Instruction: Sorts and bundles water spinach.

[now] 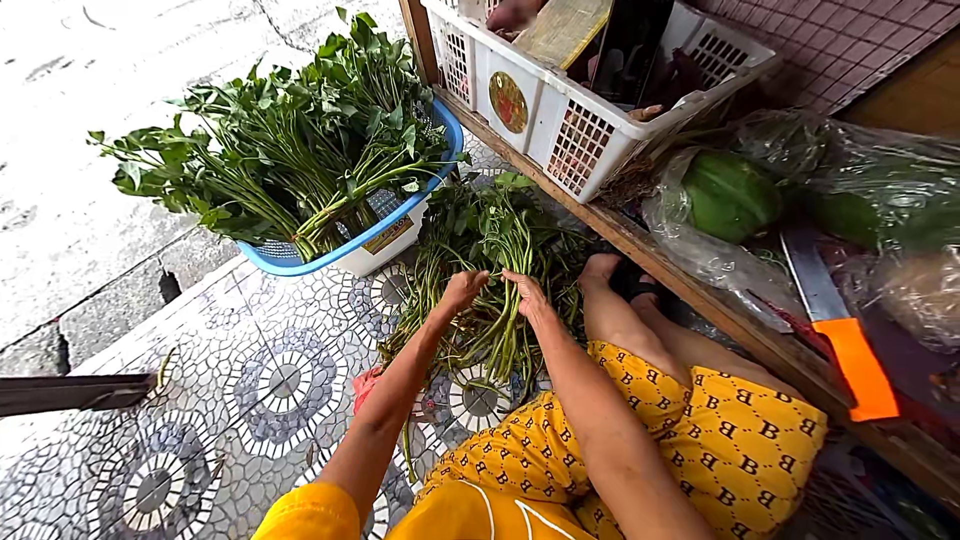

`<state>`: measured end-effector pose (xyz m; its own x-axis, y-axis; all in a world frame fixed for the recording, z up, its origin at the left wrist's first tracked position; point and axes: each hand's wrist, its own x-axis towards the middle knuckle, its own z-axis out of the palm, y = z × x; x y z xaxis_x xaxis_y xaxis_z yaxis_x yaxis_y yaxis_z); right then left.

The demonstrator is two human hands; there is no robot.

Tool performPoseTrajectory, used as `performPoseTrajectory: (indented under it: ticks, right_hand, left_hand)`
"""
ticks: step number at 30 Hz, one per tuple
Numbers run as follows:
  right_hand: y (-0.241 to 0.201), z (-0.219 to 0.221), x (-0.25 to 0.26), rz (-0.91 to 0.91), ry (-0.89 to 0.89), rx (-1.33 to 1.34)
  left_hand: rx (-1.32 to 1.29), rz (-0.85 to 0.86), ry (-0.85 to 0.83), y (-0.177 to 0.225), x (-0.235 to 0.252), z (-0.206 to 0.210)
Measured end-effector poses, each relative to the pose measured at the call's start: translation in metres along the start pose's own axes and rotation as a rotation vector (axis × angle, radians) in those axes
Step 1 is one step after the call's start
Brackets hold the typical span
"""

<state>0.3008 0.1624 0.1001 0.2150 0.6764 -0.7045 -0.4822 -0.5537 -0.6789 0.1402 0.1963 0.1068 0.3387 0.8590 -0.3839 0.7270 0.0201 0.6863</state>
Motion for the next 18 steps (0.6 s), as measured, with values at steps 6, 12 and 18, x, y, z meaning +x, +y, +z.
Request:
performPoseTrajectory:
  ticks: [6, 12, 18]
  right_hand:
    - [-0.01, 0.003, 0.002, 0.082, -0.092, 0.221]
    - [-0.011, -0.007, 0.009, -0.109, 0.268, 0.452]
    - [-0.004, -0.002, 0.01, -0.105, 0.316, 0.396]
  left_hand:
    - [0.526, -0.092, 0.065, -0.058, 0.071, -0.001]
    - [0.521, 0.082, 0.208, -0.084, 0.065, -0.04]
    - [0.264, 0.264, 0.372, -0.045, -0.005, -0.087]
